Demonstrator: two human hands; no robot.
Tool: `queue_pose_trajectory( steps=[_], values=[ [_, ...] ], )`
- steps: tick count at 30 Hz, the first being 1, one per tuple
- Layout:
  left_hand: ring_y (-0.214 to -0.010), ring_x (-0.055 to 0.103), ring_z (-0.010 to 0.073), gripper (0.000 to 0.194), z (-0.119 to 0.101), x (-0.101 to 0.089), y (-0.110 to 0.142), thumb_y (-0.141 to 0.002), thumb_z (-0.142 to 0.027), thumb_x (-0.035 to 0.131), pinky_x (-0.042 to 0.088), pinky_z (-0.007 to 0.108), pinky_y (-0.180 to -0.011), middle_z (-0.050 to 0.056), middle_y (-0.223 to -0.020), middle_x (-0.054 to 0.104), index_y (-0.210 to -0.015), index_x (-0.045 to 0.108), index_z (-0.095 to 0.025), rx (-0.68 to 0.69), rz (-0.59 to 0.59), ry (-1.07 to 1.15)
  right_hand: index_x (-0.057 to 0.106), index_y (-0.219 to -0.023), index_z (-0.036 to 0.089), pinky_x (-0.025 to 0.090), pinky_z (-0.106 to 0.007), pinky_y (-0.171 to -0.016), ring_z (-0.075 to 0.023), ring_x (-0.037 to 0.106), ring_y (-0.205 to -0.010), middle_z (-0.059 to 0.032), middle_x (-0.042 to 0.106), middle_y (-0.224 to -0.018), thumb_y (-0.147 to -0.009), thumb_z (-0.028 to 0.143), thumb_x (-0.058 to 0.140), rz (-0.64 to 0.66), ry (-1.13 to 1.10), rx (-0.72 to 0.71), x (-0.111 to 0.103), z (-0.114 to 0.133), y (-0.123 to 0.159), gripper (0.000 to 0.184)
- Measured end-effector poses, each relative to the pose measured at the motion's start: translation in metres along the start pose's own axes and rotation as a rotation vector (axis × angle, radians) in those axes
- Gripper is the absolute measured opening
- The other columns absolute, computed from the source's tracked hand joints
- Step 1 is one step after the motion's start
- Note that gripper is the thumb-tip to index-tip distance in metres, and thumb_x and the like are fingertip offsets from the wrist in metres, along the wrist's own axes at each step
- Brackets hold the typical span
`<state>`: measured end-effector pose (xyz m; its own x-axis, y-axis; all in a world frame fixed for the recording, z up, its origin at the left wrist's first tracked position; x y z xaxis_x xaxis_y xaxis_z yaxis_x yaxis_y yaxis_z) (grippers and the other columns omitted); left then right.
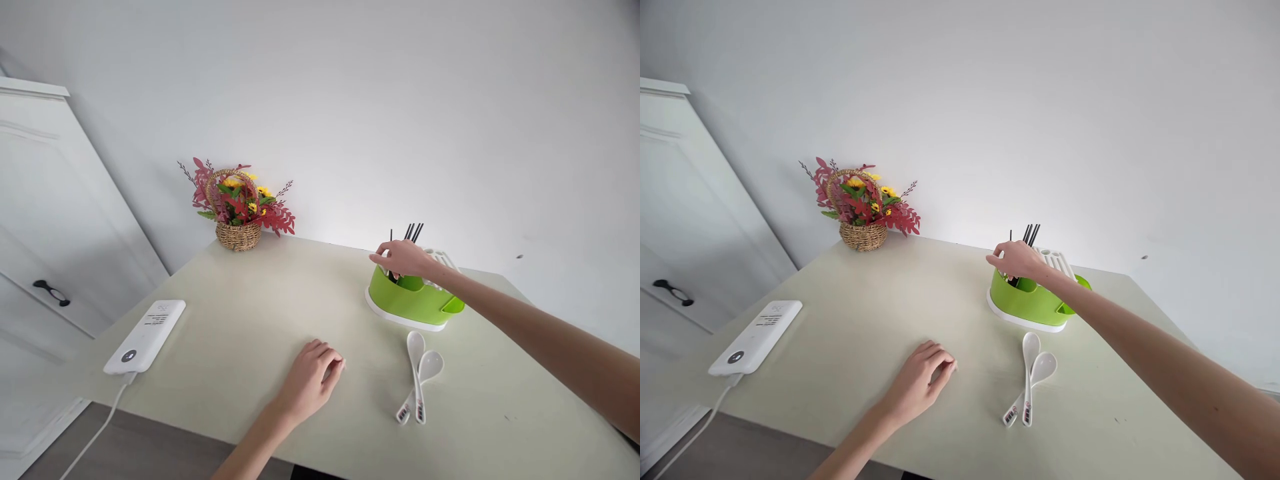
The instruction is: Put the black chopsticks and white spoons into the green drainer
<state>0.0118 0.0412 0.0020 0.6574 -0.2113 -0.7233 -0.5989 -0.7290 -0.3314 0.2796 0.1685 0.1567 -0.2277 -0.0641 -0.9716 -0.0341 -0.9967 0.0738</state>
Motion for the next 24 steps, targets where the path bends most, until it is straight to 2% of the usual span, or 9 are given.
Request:
queue_pose_trajectory(
  steps=[4,8,13,16,19,21,24],
  values=[
    [-0.086,0.059,0.0196,0.024,-0.002,-0.001,-0.001,-0.107,-0.021,0.046,0.047,0.034,-0.083,0.002,-0.085,0.068,-0.087,0.06,-0.021,-0.01,0.007,0.003,0.074,-0.105,0.02,0.05,-0.029,-0.067,-0.0189,0.069,-0.061,-0.0041,0.073,-0.062,-0.096,0.061,0.053,0.02,-0.084,0.043,0.003,-0.005,-0.007,0.047],
    [-0.086,0.059,0.0196,0.024,-0.003,-0.002,-0.002,-0.106,-0.021,0.047,0.047,0.034,-0.084,0.002,-0.084,0.068,-0.087,0.06,-0.021,-0.011,0.009,0.008,0.075,-0.099,0.019,0.051,-0.029,-0.065,-0.019,0.069,-0.063,-0.0064,0.076,-0.068,-0.096,0.065,0.051,-0.007,-0.149,0.095,0.006,-0.008,-0.01,0.052],
    [-0.085,0.06,0.0197,0.024,-0.005,-0.003,-0.003,-0.106,-0.022,0.047,0.048,0.034,-0.084,0.002,-0.084,0.068,-0.087,0.061,-0.022,-0.017,0.007,0.015,0.075,-0.08,0.018,0.054,-0.029,-0.069,-0.0181,0.069,-0.061,-0.0077,0.076,-0.069,-0.097,0.06,0.051,-0.014,-0.192,0.109,0.004,-0.01,-0.013,0.052],
    [-0.086,0.06,0.0199,0.024,-0.005,-0.003,-0.003,-0.106,-0.022,0.047,0.048,0.034,-0.084,0.002,-0.084,0.069,-0.086,0.061,-0.022,-0.018,0.004,0.016,0.075,-0.103,0.016,0.055,-0.03,-0.07,-0.0185,0.07,-0.062,-0.0064,0.078,-0.074,-0.097,0.054,0.055,-0.027,-0.219,0.096,-0.003,-0.01,-0.01,0.044],
    [-0.086,0.061,0.0202,0.024,-0.006,-0.003,-0.003,-0.106,-0.023,0.048,0.048,0.034,-0.083,0.002,-0.085,0.07,-0.086,0.061,-0.022,-0.015,0.003,0.012,0.063,-0.131,0.015,0.055,-0.029,-0.069,-0.0185,0.073,-0.07,-0.0051,0.081,-0.086,-0.096,0.045,0.057,-0.069,-0.251,0.066,-0.017,-0.008,0.0,0.046],
    [-0.087,0.061,0.0204,0.024,-0.006,-0.003,-0.003,-0.106,-0.023,0.048,0.048,0.034,-0.083,0.002,-0.085,0.069,-0.086,0.061,-0.022,-0.019,0.002,0.008,0.061,-0.132,0.017,0.055,-0.028,-0.067,-0.0176,0.074,-0.074,-0.0038,0.081,-0.093,-0.096,0.042,0.057,-0.095,-0.267,0.028,-0.029,-0.006,0.014,0.044],
    [-0.086,0.061,0.0205,0.025,-0.006,-0.003,-0.003,-0.106,-0.023,0.047,0.049,0.035,-0.084,0.002,-0.084,0.07,-0.086,0.061,-0.022,-0.018,0.001,0.004,0.065,-0.119,0.024,0.054,-0.027,-0.065,-0.0154,0.073,-0.071,0.0007,0.08,-0.096,-0.094,0.041,0.058,-0.121,-0.272,-0.059,-0.044,-0.004,0.043,0.031]
  ],
)
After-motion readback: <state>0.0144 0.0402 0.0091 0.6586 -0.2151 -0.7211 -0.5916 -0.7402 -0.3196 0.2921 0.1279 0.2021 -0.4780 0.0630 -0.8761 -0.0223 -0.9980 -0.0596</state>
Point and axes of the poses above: each hand's wrist, its own y-axis away from the middle knuckle, its own x-axis out of the palm, z = x × y, the point moved 2 cm from there along -y, towards the middle knuckle
